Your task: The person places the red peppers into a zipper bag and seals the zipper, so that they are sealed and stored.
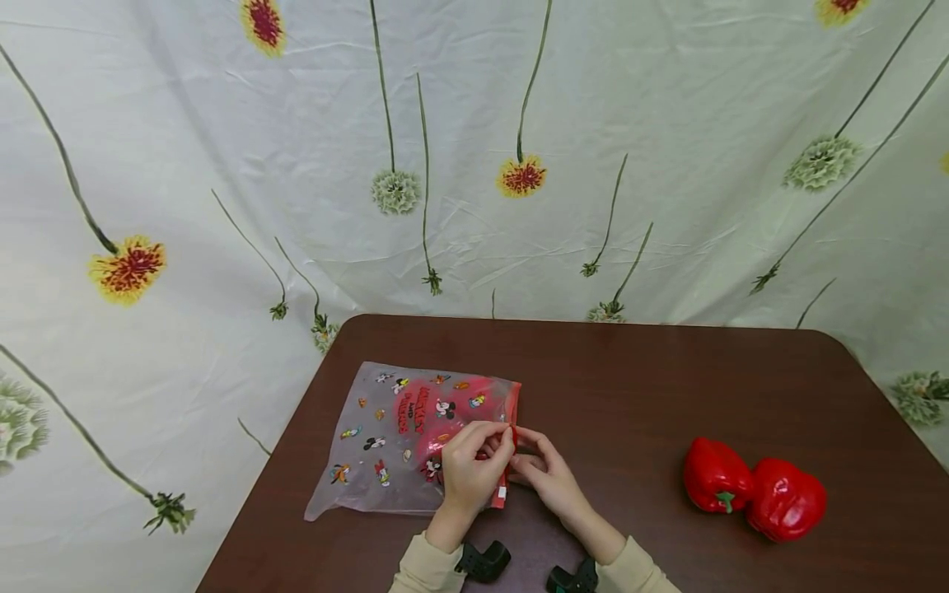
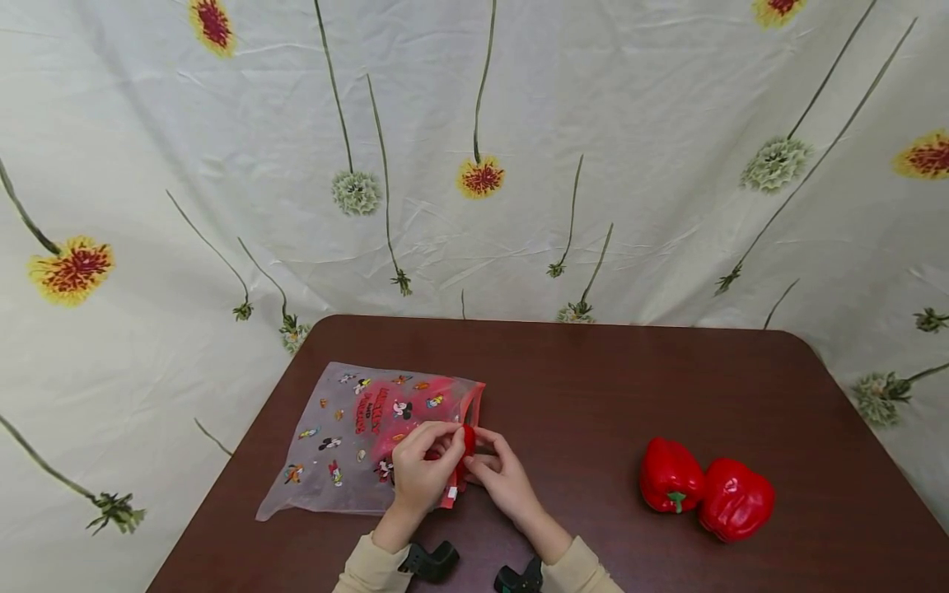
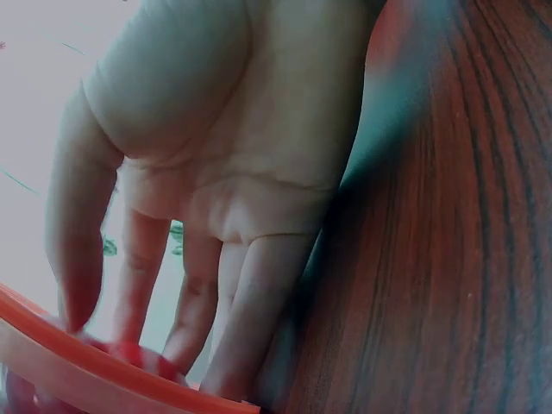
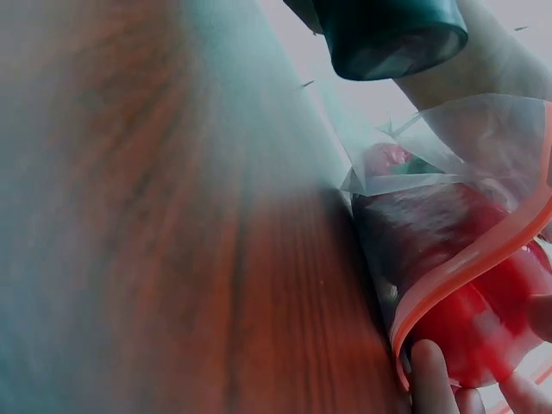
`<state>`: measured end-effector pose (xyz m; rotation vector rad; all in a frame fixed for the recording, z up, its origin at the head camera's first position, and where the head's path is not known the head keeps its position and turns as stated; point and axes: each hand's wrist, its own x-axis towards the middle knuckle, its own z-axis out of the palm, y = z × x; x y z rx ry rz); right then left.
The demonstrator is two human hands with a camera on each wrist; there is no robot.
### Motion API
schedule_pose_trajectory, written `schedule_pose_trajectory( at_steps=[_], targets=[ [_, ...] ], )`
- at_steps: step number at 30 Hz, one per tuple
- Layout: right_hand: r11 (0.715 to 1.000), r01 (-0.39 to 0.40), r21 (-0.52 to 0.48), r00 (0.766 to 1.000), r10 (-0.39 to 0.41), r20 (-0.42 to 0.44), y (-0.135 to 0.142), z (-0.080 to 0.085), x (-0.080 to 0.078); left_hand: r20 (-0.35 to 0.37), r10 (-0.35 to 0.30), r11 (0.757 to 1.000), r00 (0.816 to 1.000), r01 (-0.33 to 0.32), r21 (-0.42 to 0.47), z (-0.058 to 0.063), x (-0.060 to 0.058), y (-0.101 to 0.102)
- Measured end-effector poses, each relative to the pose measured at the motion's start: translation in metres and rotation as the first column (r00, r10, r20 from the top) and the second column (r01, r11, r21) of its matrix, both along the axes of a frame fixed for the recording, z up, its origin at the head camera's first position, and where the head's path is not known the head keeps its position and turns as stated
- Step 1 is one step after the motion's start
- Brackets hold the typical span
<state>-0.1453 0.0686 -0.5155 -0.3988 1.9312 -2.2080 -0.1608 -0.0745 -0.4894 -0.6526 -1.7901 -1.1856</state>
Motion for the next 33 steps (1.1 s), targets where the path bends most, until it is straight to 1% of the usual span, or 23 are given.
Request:
schedule_pose_trajectory(
  at_steps=[4,9,12,16,19,22,27,33],
  targets=[
    [0.999,-0.018,0.027,0.999,0.019,-0.044,0.0005,-0.003,-0.0005,0.001,0.004,1.0,1.0,-0.004,-0.005,-0.0007,-0.0002,0.0001],
    [0.996,-0.009,0.089,0.998,0.014,-0.064,0.0007,-0.0054,-0.0013,0.003,0.003,1.0,1.0,-0.003,-0.006,-0.0024,-0.0003,0.0001],
    [0.993,-0.023,0.117,0.996,0.033,-0.084,0.0009,-0.0063,-0.0016,-0.002,0.002,1.0,1.0,-0.002,-0.004,-0.003,-0.0003,0.0002],
    [0.989,-0.09,0.116,0.991,0.1,-0.085,0.0013,-0.0063,-0.0017,-0.012,-0.001,1.0,1.0,0.001,0.003,-0.0028,-0.0003,0.0004],
    [0.982,-0.159,0.098,0.984,0.165,-0.061,0.0017,-0.0049,-0.001,-0.019,-0.003,1.0,1.0,0.003,0.009,-0.0021,-0.0005,0.0008],
    [0.976,-0.203,0.082,0.977,0.207,-0.043,0.0019,-0.0035,-0.0008,-0.024,-0.003,1.0,1.0,0.003,0.012,-0.0018,-0.0006,0.0012],
    [0.98,-0.192,0.058,0.981,0.193,-0.014,0.0017,-0.0012,-0.0008,-0.024,0.004,1.0,1.0,-0.004,0.01,-0.002,-0.0011,0.001],
    [0.983,-0.181,0.037,0.983,0.181,-0.011,0.0025,-0.0004,-0.0008,-0.024,0.006,1.0,1.0,-0.005,0.015,-0.0018,-0.0011,-0.0006]
  ],
)
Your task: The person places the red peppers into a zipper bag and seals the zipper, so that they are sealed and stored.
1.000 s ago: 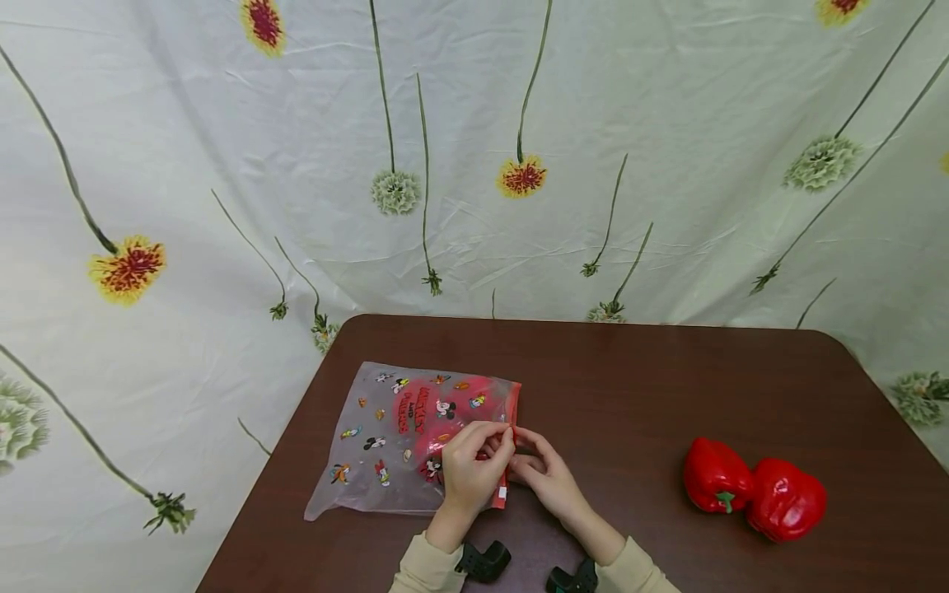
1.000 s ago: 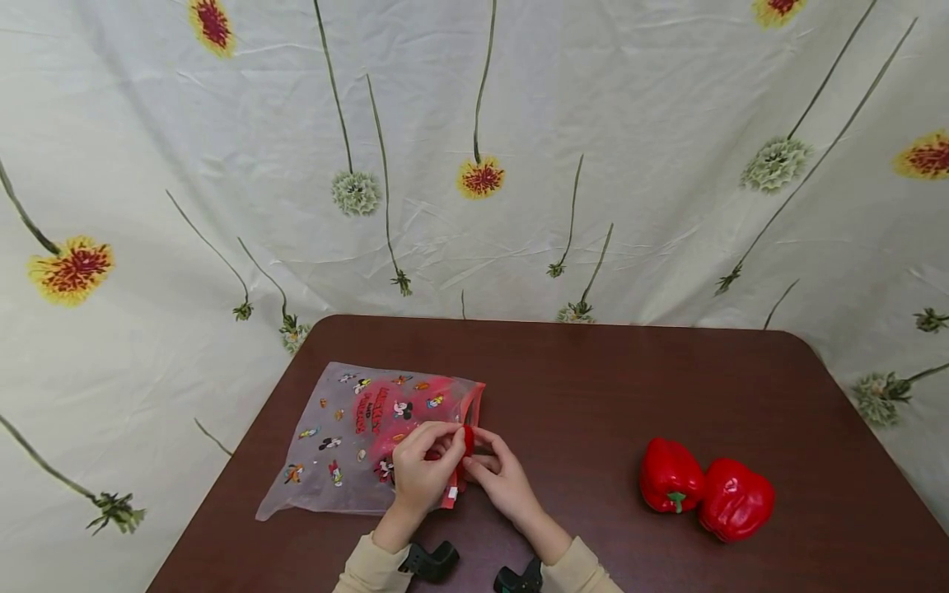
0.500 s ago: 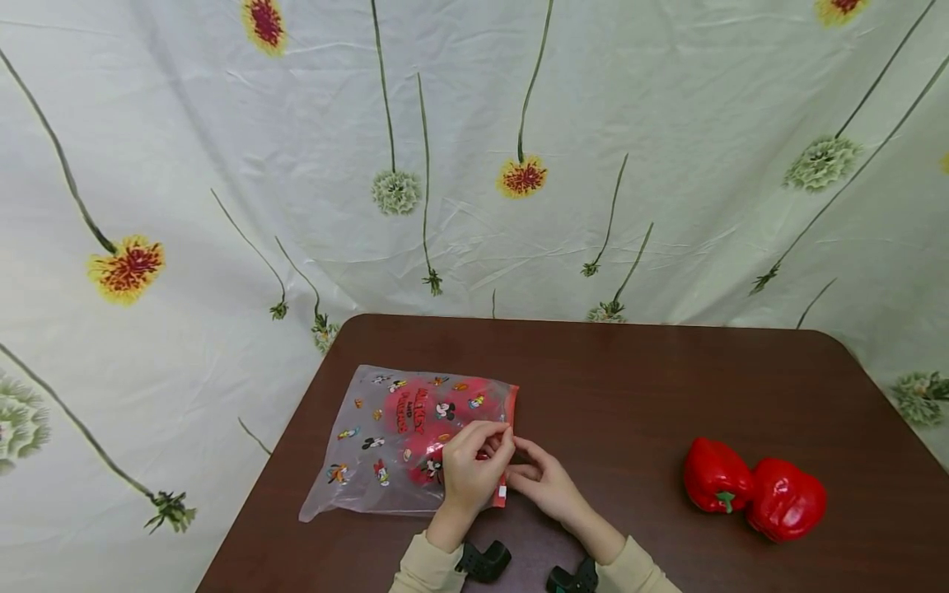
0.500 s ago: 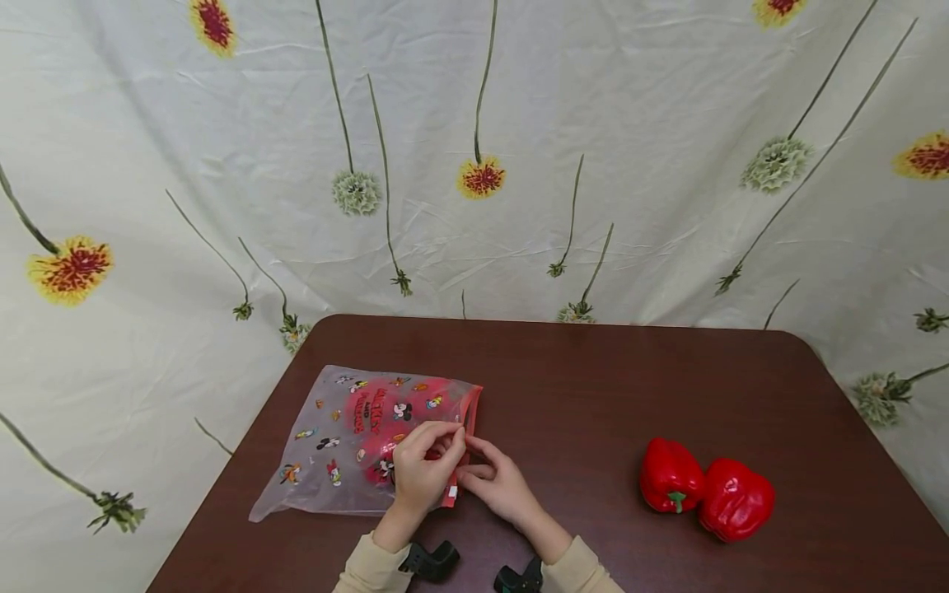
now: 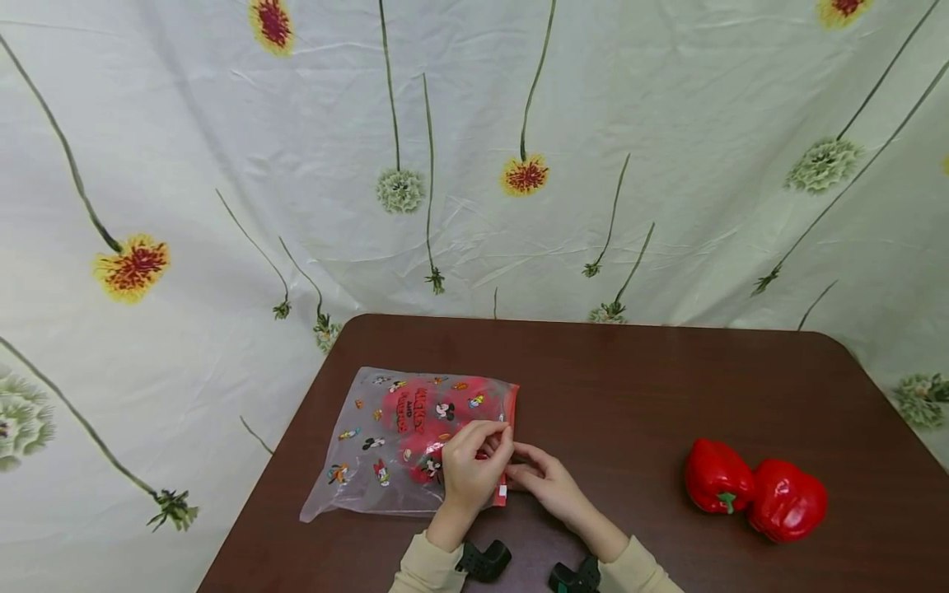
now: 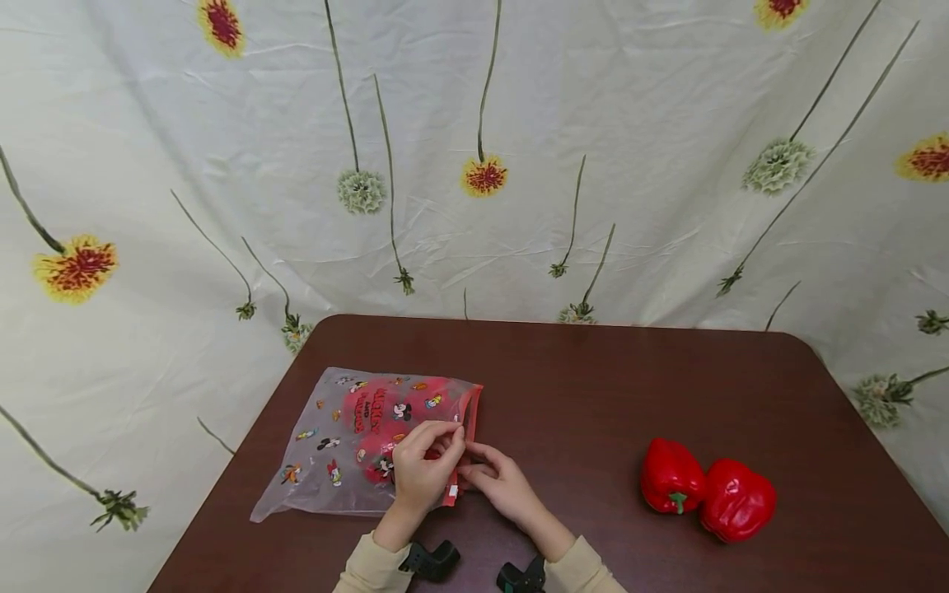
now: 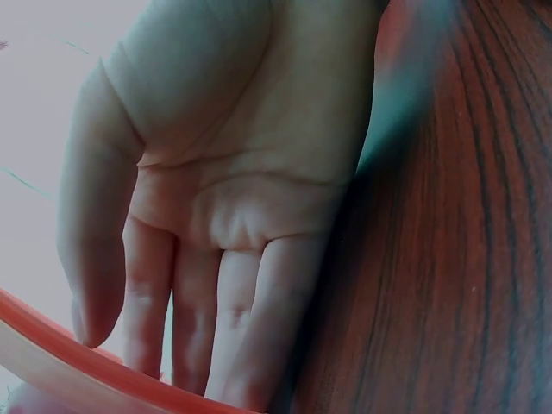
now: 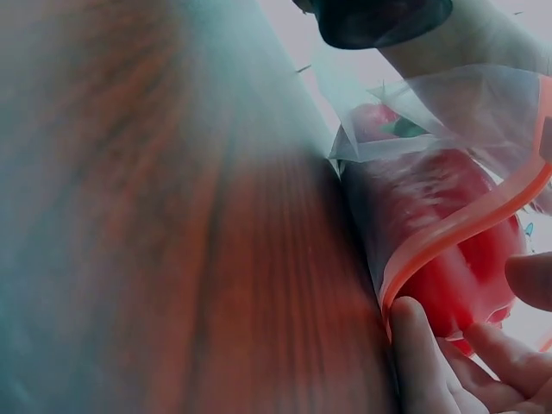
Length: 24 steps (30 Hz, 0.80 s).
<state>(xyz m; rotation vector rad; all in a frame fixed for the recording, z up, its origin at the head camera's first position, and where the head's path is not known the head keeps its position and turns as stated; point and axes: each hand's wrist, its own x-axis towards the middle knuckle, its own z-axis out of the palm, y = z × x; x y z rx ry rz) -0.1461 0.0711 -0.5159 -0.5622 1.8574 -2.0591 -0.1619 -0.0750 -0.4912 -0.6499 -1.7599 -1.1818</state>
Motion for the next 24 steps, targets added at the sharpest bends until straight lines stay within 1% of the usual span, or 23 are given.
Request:
schedule_pose_trajectory(
  at_steps=[4,10,13,15,19,22,24],
  targets=[
    [1.0,0.021,0.0,1.0,-0.021,0.008,0.003,-0.001,0.0,0.01,-0.002,1.0,1.0,0.002,0.006,0.0,0.0,-0.001],
    [0.997,0.077,0.012,0.997,-0.077,0.011,0.013,0.0,0.001,0.018,-0.001,1.0,1.0,0.001,0.007,0.001,0.0,-0.002],
    [0.996,0.094,0.001,0.996,-0.094,-0.01,0.019,-0.001,0.003,0.014,0.001,1.0,1.0,-0.001,0.008,0.002,0.0,-0.002],
    [0.994,0.112,-0.004,0.993,-0.112,-0.045,0.023,-0.001,0.005,0.01,0.003,1.0,1.0,-0.003,0.009,0.003,0.0,-0.002],
    [0.982,0.19,0.003,0.974,-0.188,-0.123,0.034,-0.002,0.009,0.008,0.006,1.0,1.0,-0.006,0.011,0.004,0.0,-0.002],
    [0.967,0.253,0.011,0.954,-0.247,-0.171,0.044,-0.003,0.013,0.011,0.01,1.0,1.0,-0.01,0.011,0.004,0.001,-0.002],
    [0.955,0.296,0.013,0.936,-0.288,-0.203,0.052,-0.002,0.017,0.011,0.011,1.0,1.0,-0.011,0.011,0.004,0.001,-0.002]
  ],
)
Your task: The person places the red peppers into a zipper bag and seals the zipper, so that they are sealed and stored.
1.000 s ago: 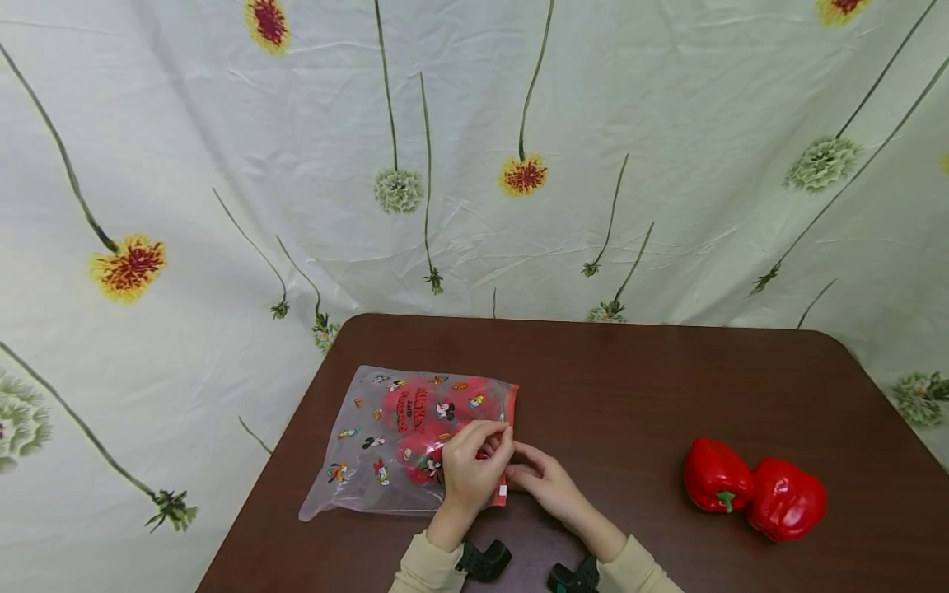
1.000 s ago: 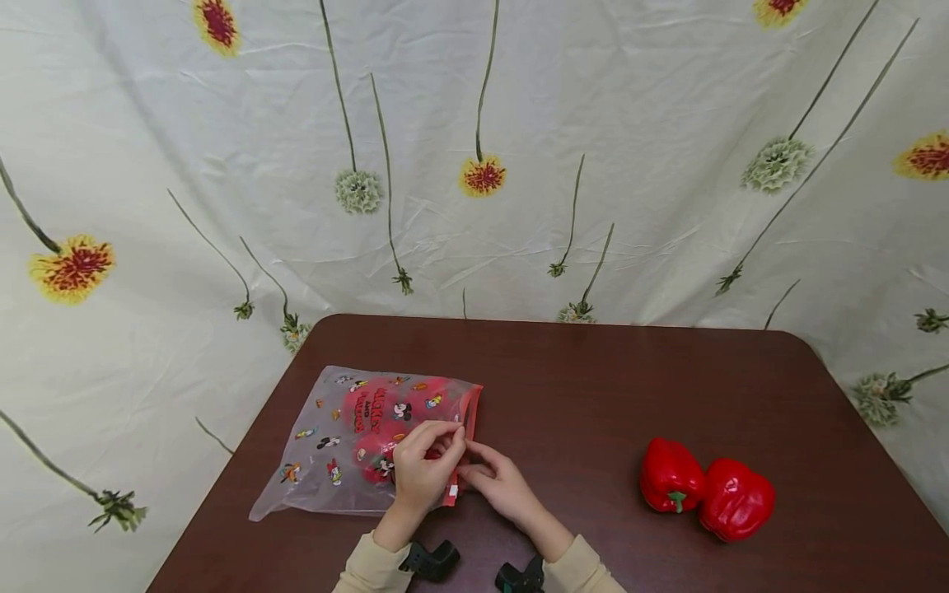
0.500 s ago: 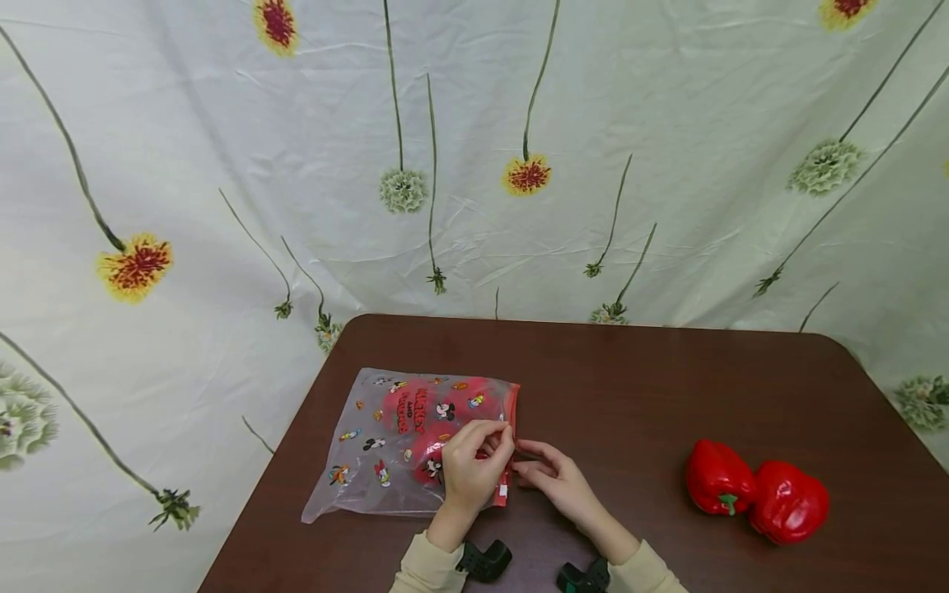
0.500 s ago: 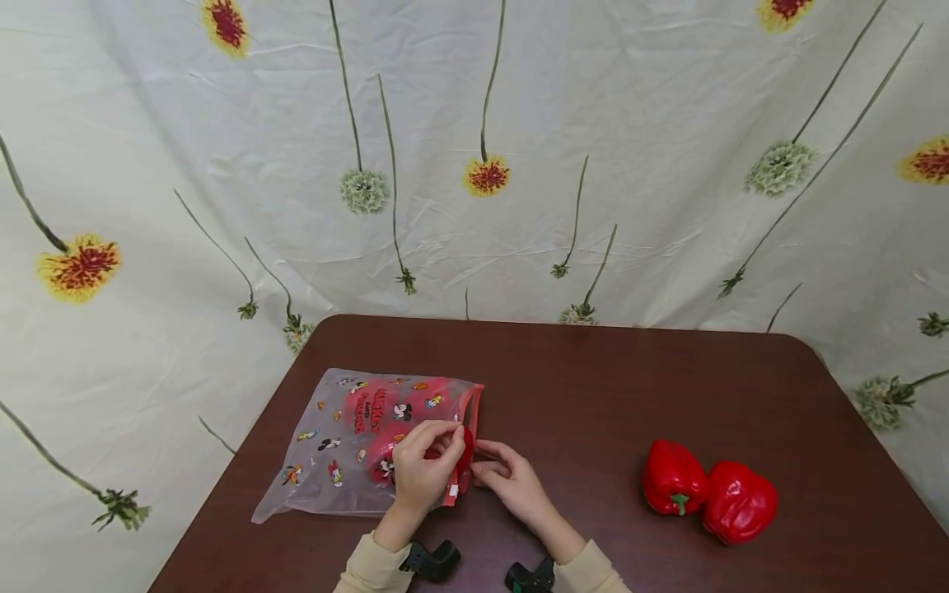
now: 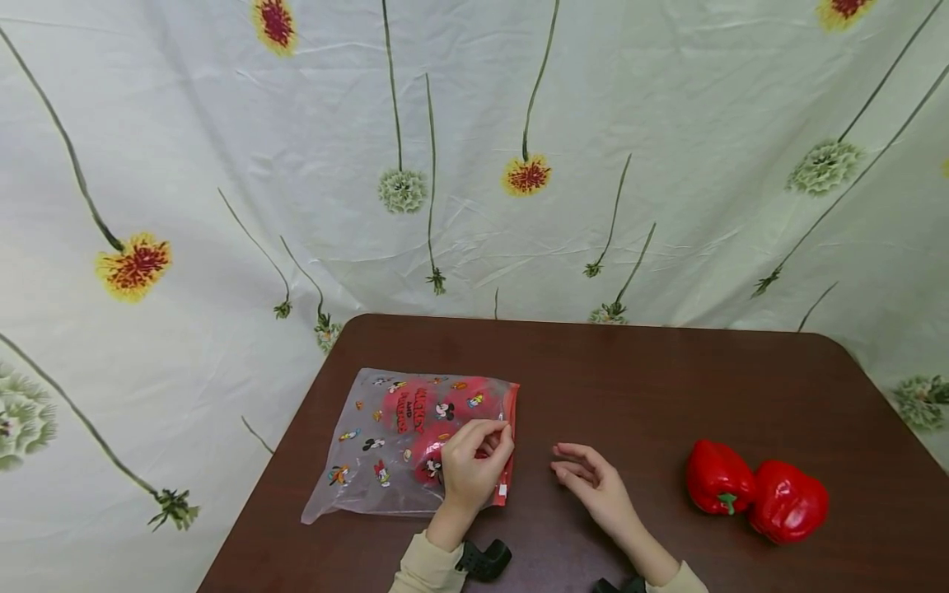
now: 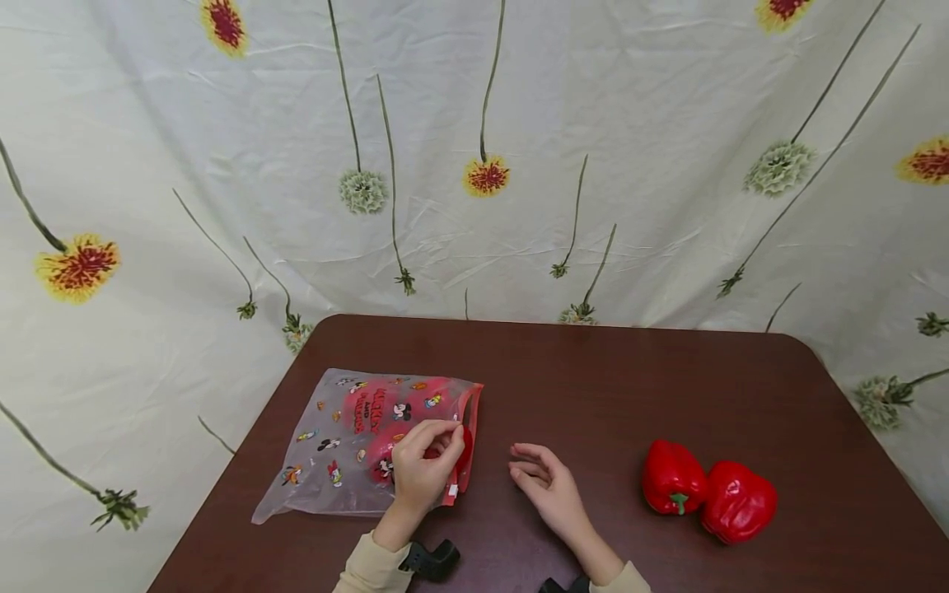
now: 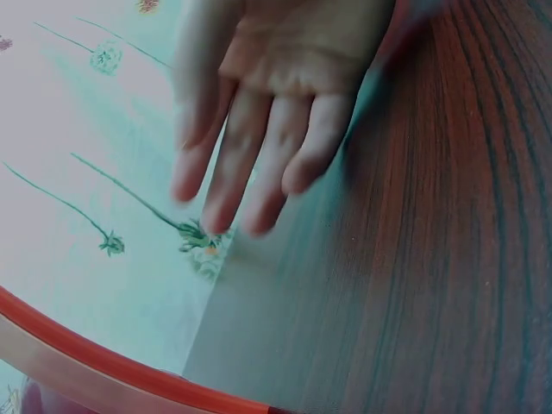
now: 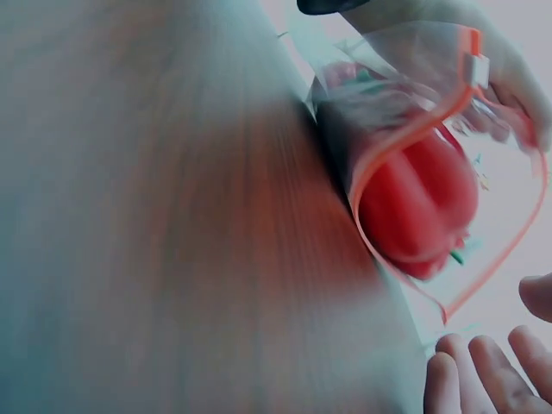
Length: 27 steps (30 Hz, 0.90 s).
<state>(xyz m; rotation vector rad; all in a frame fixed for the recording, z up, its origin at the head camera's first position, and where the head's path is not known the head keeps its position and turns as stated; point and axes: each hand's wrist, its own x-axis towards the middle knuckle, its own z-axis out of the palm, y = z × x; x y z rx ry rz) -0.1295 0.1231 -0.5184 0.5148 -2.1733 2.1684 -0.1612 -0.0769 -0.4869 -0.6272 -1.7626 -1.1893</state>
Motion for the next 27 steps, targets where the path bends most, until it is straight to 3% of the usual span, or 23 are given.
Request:
schedule_pose_trajectory(
  at_steps=[4,10,18,22,27],
  targets=[
    [0.993,0.109,0.037,0.993,-0.108,-0.038,0.015,0.003,0.007,0.007,-0.003,1.0,1.0,0.003,0.002,-0.001,0.0,0.0],
    [0.964,0.258,0.063,0.965,-0.255,-0.057,0.036,0.009,0.016,0.008,-0.003,1.0,1.0,0.003,0.001,-0.002,-0.001,0.0],
    [0.931,0.366,0.0,0.921,-0.362,-0.142,0.068,0.031,0.026,0.006,-0.004,1.0,1.0,0.004,0.0,-0.001,-0.001,0.0],
    [0.893,0.444,-0.073,0.882,-0.45,-0.139,0.087,0.045,0.031,0.006,-0.004,1.0,1.0,0.004,0.0,-0.002,-0.001,0.0],
    [0.828,0.54,-0.152,0.815,-0.559,-0.151,0.112,0.054,0.036,0.009,-0.005,1.0,1.0,0.005,0.001,-0.002,-0.001,0.0]
  ],
)
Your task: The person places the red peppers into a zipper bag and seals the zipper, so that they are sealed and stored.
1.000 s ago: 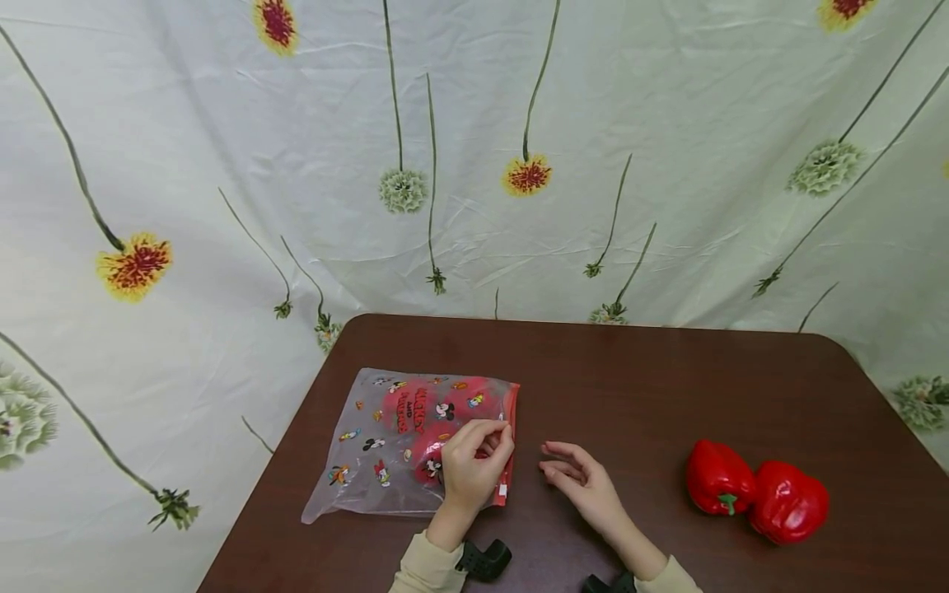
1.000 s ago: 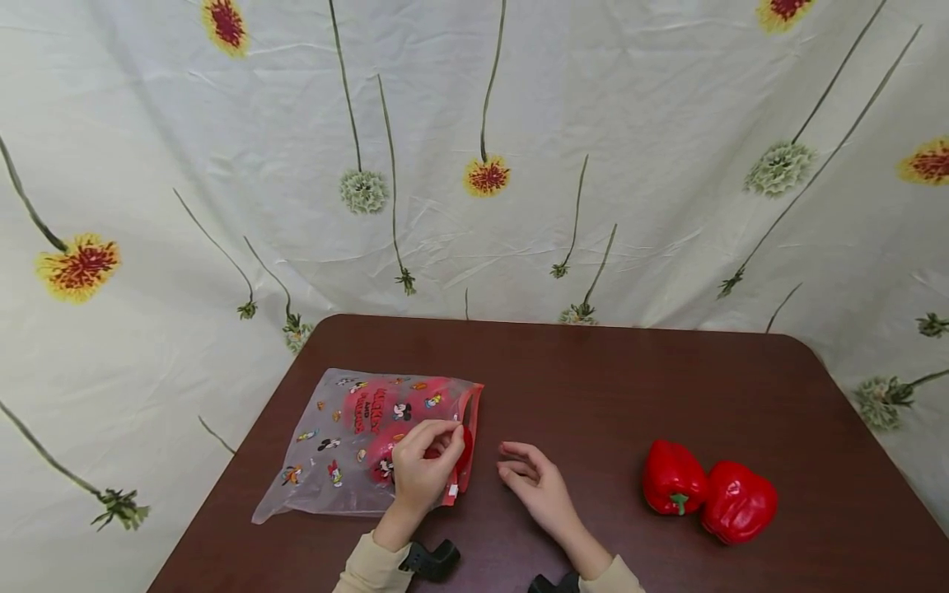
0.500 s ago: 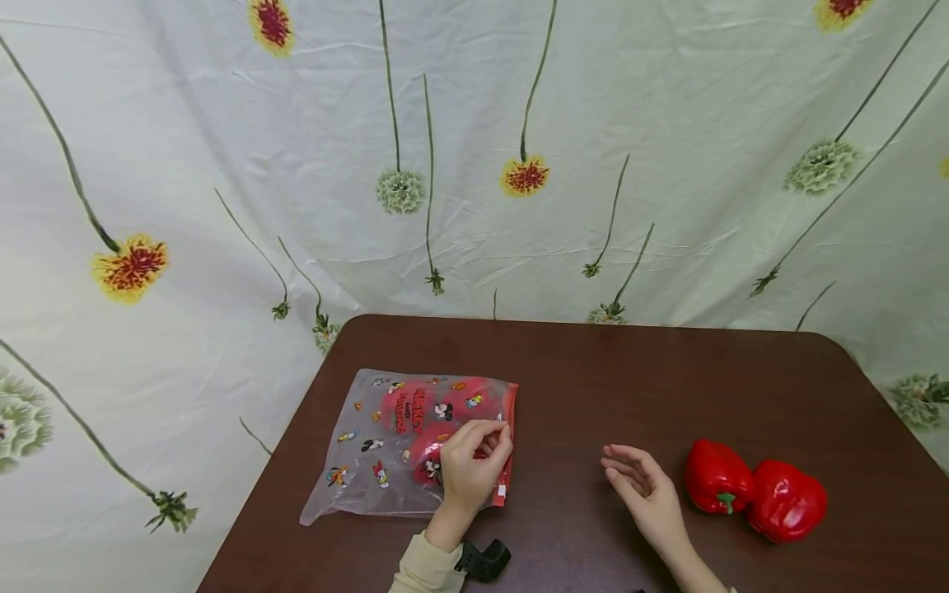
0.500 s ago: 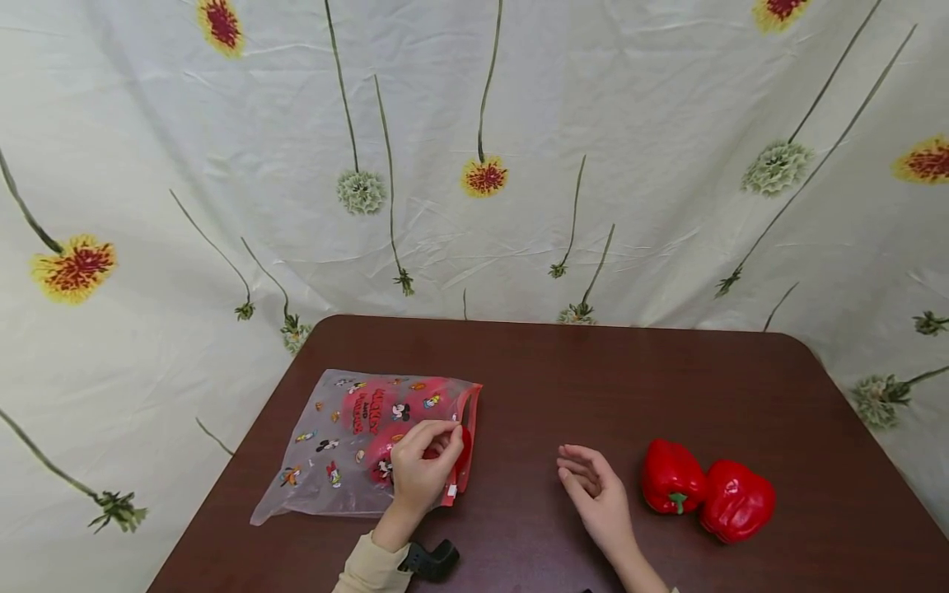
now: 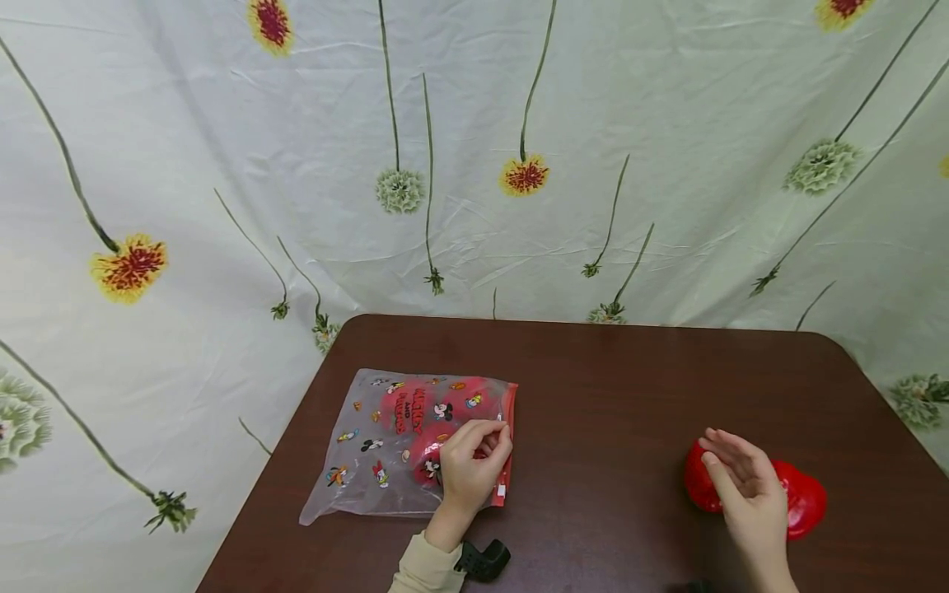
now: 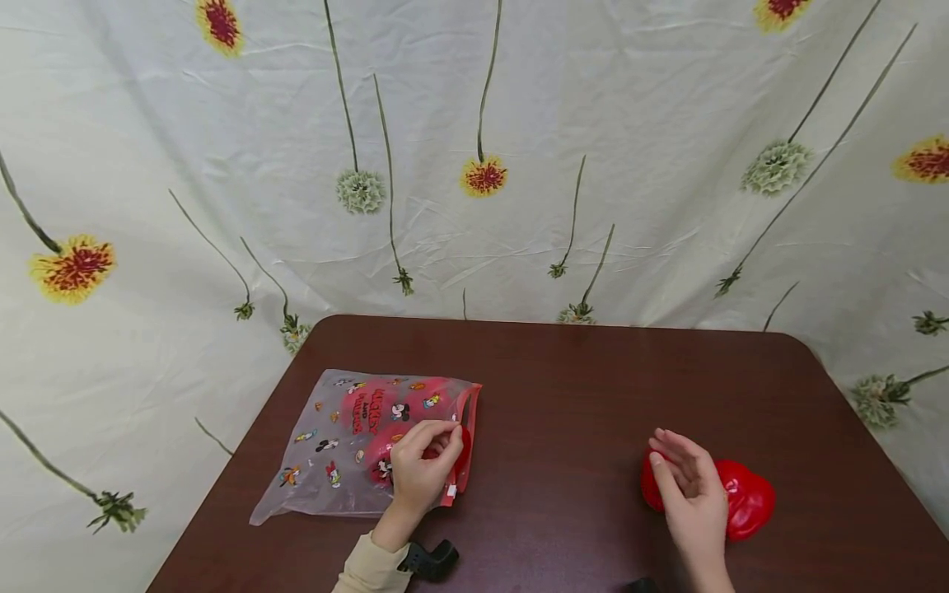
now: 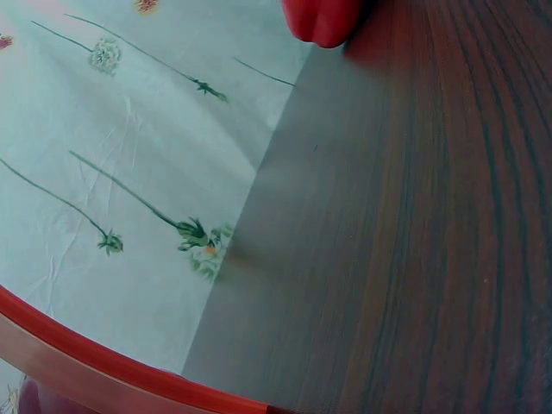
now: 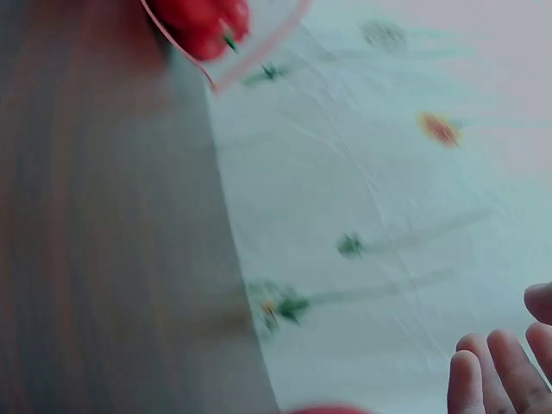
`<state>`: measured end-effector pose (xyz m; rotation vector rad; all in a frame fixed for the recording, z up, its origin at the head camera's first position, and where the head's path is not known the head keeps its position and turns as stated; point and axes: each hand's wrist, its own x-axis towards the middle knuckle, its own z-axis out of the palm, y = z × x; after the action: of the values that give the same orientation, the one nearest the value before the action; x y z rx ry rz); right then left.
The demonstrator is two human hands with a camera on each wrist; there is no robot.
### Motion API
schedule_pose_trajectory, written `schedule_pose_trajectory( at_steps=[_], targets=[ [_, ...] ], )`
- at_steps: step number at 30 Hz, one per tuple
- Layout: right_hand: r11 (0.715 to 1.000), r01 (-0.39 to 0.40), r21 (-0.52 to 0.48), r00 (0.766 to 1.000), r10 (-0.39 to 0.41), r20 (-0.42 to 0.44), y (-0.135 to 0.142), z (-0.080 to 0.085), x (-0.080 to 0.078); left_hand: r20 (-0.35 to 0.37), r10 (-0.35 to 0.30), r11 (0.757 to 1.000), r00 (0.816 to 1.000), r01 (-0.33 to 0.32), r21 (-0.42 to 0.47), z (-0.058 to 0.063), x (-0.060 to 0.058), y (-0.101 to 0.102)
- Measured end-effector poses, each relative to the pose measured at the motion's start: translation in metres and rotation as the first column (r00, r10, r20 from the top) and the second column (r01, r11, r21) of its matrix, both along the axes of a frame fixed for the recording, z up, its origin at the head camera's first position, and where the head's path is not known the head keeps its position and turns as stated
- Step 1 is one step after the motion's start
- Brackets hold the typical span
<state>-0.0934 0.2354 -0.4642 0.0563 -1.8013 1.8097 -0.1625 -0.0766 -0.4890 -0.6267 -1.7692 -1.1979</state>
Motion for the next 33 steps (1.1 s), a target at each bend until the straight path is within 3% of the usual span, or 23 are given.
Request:
schedule_pose_trajectory(
  at_steps=[4,10,15,21,23,25,28,30,33],
  targets=[
    [0.996,0.073,-0.052,0.996,-0.076,-0.051,0.021,-0.003,0.002,0.006,0.0,1.0,1.0,0.0,0.0,0.0,0.0,0.0],
    [0.969,0.208,-0.134,0.976,-0.215,-0.04,0.056,-0.016,-0.001,-0.002,0.003,1.0,1.0,-0.003,0.002,0.0,0.0,-0.001],
    [0.919,0.345,-0.192,0.938,-0.345,0.033,0.077,-0.028,0.0,-0.001,0.0,1.0,1.0,0.0,0.004,0.001,0.001,-0.001],
    [0.857,0.478,-0.194,0.877,-0.454,0.156,0.102,-0.058,-0.005,-0.001,-0.001,1.0,1.0,0.001,0.005,0.001,0.001,-0.001],
    [0.841,0.52,-0.149,0.84,-0.472,0.267,0.105,-0.062,-0.006,-0.003,-0.004,1.0,1.0,0.004,0.006,0.002,0.001,-0.001],
    [0.831,0.552,-0.073,0.773,-0.477,0.419,0.104,-0.06,-0.006,-0.006,-0.007,1.0,1.0,0.007,0.007,0.002,0.001,-0.001],
    [0.867,0.49,0.094,0.653,-0.437,0.619,0.089,-0.036,0.0,-0.004,-0.007,1.0,1.0,0.007,0.009,0.002,0.001,-0.001],
    [0.884,0.431,0.181,0.592,-0.429,0.682,0.079,-0.02,0.003,-0.002,-0.007,1.0,1.0,0.007,0.009,0.002,0.001,-0.001],
    [0.908,0.353,0.224,0.564,-0.398,0.724,0.072,-0.007,0.005,0.005,-0.005,1.0,1.0,0.005,0.008,0.001,0.0,-0.001]
  ],
)
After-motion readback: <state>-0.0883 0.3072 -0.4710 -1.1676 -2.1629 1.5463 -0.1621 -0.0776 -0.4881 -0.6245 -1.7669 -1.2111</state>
